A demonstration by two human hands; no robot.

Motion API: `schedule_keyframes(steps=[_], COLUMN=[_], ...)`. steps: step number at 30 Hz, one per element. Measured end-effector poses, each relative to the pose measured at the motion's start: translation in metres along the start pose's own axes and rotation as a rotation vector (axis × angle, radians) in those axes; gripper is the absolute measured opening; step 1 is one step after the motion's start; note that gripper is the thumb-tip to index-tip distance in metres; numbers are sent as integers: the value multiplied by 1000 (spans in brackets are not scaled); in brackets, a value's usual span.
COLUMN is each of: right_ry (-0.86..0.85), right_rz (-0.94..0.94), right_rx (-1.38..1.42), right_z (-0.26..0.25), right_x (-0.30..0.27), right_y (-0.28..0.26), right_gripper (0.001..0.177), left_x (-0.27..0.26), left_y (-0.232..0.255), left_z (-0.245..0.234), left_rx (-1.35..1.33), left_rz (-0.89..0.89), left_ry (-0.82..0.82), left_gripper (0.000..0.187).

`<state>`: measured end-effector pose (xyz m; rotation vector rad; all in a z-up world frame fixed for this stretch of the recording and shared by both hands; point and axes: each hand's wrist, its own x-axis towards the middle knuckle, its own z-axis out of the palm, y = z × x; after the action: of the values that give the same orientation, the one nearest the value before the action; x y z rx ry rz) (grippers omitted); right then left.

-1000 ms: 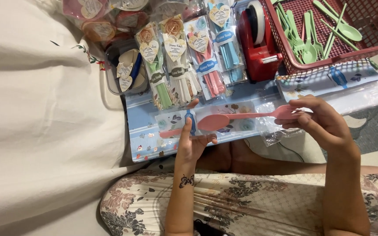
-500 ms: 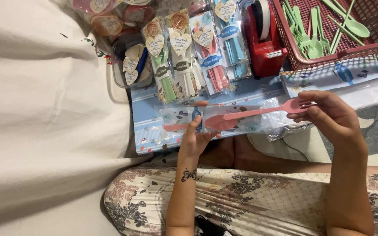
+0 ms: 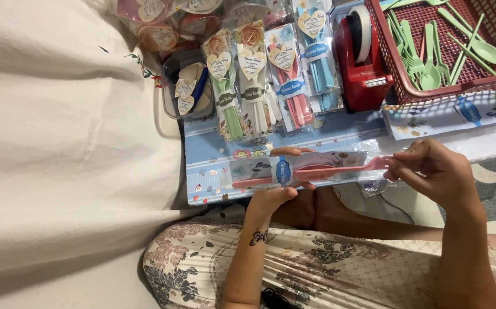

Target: Packaging plastic spoons and forks into individual plastic sleeves and sealing them with stickers.

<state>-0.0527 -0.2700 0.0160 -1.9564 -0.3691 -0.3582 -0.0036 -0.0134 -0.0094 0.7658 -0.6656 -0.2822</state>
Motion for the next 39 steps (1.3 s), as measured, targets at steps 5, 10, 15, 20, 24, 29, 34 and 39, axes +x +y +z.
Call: schedule_keyframes(steps=[5,10,15,20,24,29,34,39], right_ry=[-16,-99,-125,-73,-100,-70,-7,-92], right_rz=[28,98,16,-9,-121,-96,-25,-199], right_rx=[101,132,17,-80,-218,-181,-23,-305], right_z=[8,8,7,10,14,16,10,4], right_x=[1,6,11,12,15,10,6,7], right_y=[0,0,3,-8,-14,-17,-17,-17], right_gripper=[11,18,21,16,21,22,19,29], left_x=[0,-2,1,1,6,4,1,0], left_y=[4,4,9,14,18,8,10,9], left_z=[4,3,9,17,28,22,13,10], left_rx=[58,4,143,158,211,103,140,-36], left_rz=[15,-28,1,-61,-93,-94,-186,-298], left_ry=[45,68,43,133,206,184,217,390], left_gripper=[46,48,45,41,34,31,43,46])
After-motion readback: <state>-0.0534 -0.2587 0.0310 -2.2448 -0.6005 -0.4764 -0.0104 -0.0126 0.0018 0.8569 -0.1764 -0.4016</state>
